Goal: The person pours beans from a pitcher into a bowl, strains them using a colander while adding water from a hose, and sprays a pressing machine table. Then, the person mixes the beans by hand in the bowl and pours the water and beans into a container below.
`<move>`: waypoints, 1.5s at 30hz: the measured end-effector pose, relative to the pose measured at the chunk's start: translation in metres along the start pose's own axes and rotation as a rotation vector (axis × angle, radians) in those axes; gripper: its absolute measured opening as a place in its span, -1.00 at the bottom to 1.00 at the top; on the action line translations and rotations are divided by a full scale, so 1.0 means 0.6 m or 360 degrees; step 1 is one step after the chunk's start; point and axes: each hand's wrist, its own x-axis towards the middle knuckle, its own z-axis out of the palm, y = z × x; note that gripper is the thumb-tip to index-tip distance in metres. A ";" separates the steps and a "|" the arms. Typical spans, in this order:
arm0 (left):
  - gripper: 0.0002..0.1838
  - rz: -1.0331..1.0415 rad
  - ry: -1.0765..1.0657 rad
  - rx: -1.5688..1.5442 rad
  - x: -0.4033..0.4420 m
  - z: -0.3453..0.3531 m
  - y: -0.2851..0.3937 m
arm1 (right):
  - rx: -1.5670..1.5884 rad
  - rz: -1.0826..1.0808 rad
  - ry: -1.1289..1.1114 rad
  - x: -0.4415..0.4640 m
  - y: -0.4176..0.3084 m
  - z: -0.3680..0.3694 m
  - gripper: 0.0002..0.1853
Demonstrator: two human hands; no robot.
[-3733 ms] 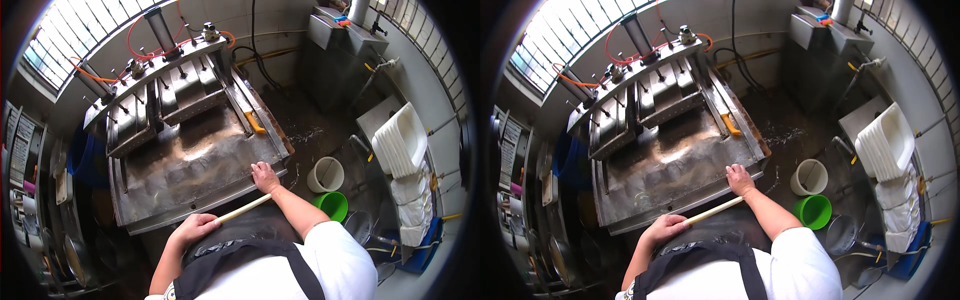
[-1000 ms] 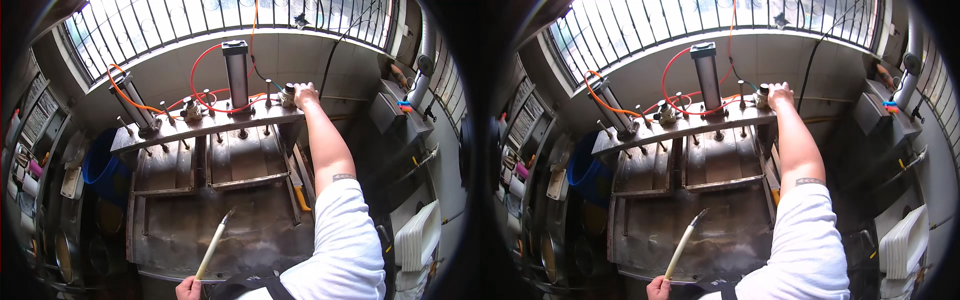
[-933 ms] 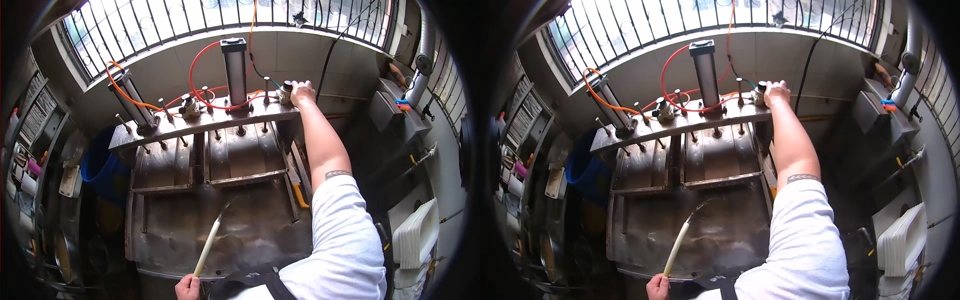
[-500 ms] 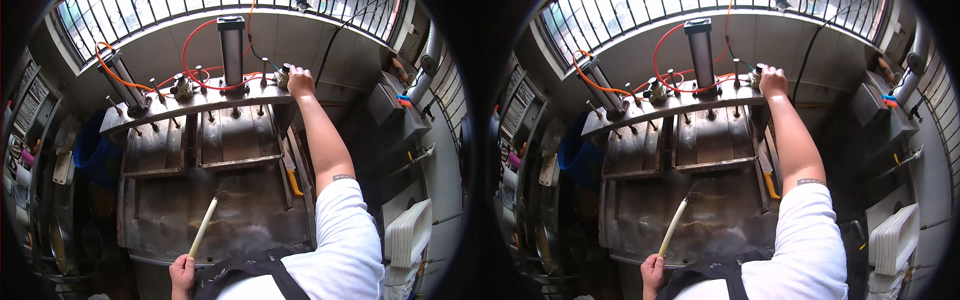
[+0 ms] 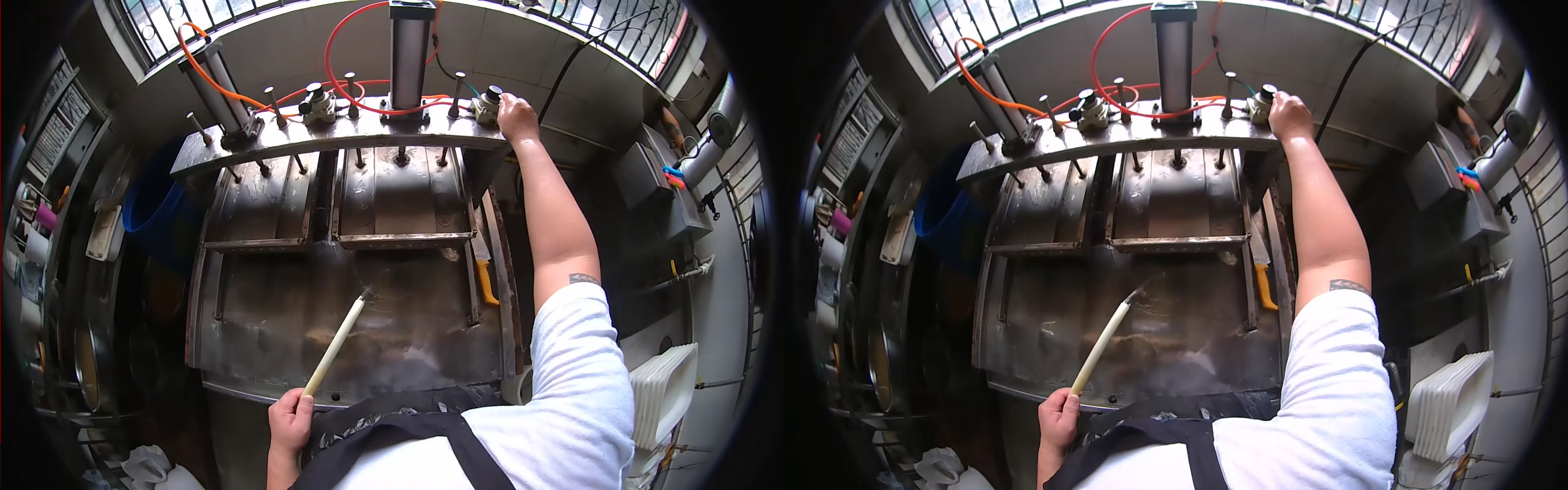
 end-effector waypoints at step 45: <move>-0.55 -0.0402 0.1471 0.0664 -0.133 -0.195 -0.219 | 0.0983 -0.0285 -0.1770 -0.956 -0.184 -0.162 -0.70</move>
